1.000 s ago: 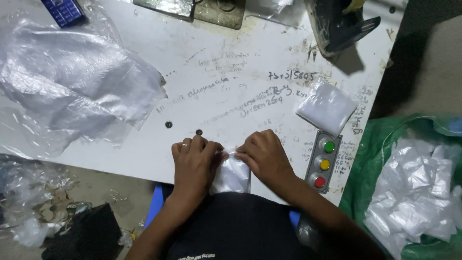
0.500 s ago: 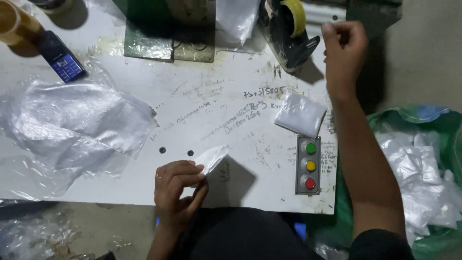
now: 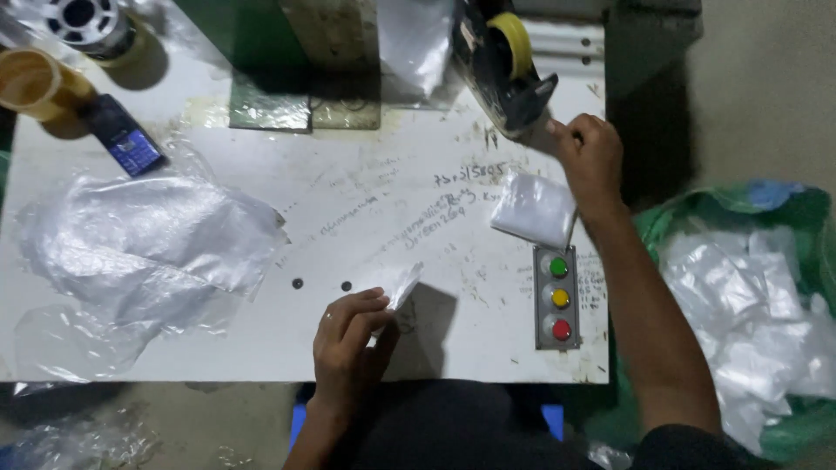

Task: The person is folding individual plastic bags and placing them into a green collection bin at a factory workstation.

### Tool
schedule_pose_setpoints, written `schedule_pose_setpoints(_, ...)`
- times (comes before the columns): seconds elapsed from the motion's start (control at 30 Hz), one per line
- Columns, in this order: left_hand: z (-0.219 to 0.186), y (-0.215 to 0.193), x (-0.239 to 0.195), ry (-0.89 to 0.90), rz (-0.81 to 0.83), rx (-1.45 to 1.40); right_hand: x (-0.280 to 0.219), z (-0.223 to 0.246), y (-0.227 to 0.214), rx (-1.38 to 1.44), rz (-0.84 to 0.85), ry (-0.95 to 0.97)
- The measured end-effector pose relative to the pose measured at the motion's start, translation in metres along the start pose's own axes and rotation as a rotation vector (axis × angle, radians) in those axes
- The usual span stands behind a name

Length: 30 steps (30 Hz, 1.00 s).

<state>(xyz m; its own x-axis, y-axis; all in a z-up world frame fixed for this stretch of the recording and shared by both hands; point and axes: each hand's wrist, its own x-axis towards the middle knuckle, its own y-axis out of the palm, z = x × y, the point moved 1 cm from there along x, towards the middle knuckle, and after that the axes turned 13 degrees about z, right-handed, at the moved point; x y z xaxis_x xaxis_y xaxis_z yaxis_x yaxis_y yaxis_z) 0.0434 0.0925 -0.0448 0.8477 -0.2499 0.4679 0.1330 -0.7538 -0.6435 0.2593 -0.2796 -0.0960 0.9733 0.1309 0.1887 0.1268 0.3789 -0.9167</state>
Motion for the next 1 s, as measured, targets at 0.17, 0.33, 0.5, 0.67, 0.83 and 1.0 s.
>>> schedule_pose_setpoints(0.17, -0.008, 0.013, 0.017, 0.129, 0.055, 0.0, -0.068, 0.14, -0.056, 0.794, 0.121, 0.094)
schedule_pose_setpoints(0.33, -0.002, 0.036, 0.016, 0.183, 0.166, 0.07, -0.106, 0.192, -0.04, 0.999, 0.69, 0.138)
schedule_pose_setpoints(0.5, -0.015, 0.041, 0.018, -0.107, 0.074, 0.019, -0.111, 0.191, -0.045, 1.022, 0.919, 0.27)
schedule_pose_setpoints(0.67, -0.011, 0.046, 0.023, -0.533, -0.086, -0.941, -0.129, 0.2, -0.041, 0.657, 0.546, 0.16)
schedule_pose_setpoints(0.83, 0.007, 0.052, 0.014, -0.586, 0.122, -0.694, -0.141, 0.188, 0.024, 0.343, 0.442, 0.01)
schedule_pose_setpoints(1.0, 0.019, 0.065, -0.002, -0.563, 0.153, -0.679, -0.122, 0.184, -0.016, 0.503, 0.614, 0.054)
